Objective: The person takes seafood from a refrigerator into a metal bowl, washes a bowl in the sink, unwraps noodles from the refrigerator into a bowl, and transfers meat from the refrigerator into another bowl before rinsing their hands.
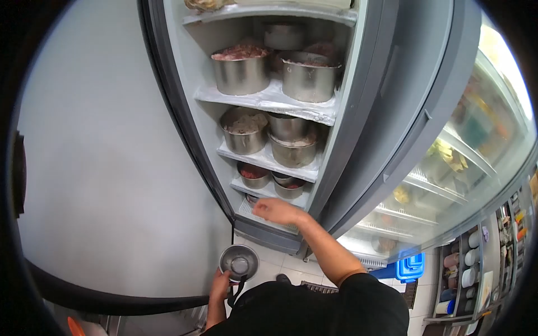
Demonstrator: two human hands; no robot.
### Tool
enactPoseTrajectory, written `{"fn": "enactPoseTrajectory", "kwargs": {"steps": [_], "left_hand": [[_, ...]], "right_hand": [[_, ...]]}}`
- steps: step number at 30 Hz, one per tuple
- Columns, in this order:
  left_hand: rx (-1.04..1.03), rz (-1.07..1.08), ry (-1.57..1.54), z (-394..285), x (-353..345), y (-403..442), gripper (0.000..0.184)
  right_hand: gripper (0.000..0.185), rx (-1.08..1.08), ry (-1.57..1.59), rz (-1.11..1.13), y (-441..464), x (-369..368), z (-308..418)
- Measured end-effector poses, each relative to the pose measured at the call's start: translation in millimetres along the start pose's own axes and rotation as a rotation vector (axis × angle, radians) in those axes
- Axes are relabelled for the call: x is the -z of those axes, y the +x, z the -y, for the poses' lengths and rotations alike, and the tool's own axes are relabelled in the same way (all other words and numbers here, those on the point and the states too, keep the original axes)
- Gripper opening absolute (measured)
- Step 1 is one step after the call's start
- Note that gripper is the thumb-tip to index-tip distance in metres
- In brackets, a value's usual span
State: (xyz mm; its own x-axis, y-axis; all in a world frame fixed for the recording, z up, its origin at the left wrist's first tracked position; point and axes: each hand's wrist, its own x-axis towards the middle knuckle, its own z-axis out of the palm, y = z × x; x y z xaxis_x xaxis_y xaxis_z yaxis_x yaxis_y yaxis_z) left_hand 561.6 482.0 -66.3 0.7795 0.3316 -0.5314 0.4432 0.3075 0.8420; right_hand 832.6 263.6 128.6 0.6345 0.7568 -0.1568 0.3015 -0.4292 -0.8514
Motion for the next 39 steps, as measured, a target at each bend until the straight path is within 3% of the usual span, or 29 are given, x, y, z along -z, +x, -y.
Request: {"fn": "enactPoseTrajectory", "kwargs": {"steps": [2, 4, 6, 8, 12, 16, 18, 23, 26, 29, 32, 36, 39], "left_hand": [[0.006, 0.007, 0.026, -23, -7, -11, 0.050], [-0.020, 0.055, 0.025, -22, -4, -9, 0.050], [-0.029, 0.082, 0.033, -12, 1, -4, 0.050], [-0.026, 0.076, 0.030, -5, 6, -4, 0.050], [0.002, 0.078, 0.061, -14, 7, -14, 0.048], [0.026, 0.049, 0.082, -1, 15, -11, 0.049], [0.060, 0.040, 0.093, -5, 13, -14, 0.050], [0.050, 0.051, 0.067, -8, 9, -10, 0.052], [0.029, 0.035, 0.068, -16, 4, -9, 0.053], [0.032, 0.035, 0.063, -2, 9, 1, 0.052], [0.035, 0.039, 0.036, -13, 5, -4, 0.051], [0.049, 0.089, 0.021, -12, 8, -5, 0.050], [-0.034, 0.114, 0.005, -16, 4, 3, 0.047]], "right_hand": [[0.031, 0.257, -0.128, -0.110, -12, 33, 56], [0.029, 0.372, -0.238, -0.236, -19, 64, 101], [0.028, 0.518, -0.509, -0.489, -32, 99, 147], [0.026, 0.406, -0.550, -0.634, -44, 128, 185], [0.024, 0.446, -0.694, -0.819, -53, 175, 216], [0.022, 0.135, -0.906, -0.998, -41, 220, 241], [0.025, -0.006, -0.944, -1.000, -18, 256, 244], [0.035, -0.370, -1.067, -0.546, 33, 303, 266], [0.039, -0.395, -1.208, -0.486, 37, 287, 274], [0.039, -0.278, -1.240, -0.426, 49, 305, 258], [0.039, -0.284, -1.139, -0.479, 53, 318, 250], [0.047, -0.519, -1.056, -0.526, 53, 318, 255], [0.039, -0.849, -1.026, -0.307, 55, 309, 278]]}}
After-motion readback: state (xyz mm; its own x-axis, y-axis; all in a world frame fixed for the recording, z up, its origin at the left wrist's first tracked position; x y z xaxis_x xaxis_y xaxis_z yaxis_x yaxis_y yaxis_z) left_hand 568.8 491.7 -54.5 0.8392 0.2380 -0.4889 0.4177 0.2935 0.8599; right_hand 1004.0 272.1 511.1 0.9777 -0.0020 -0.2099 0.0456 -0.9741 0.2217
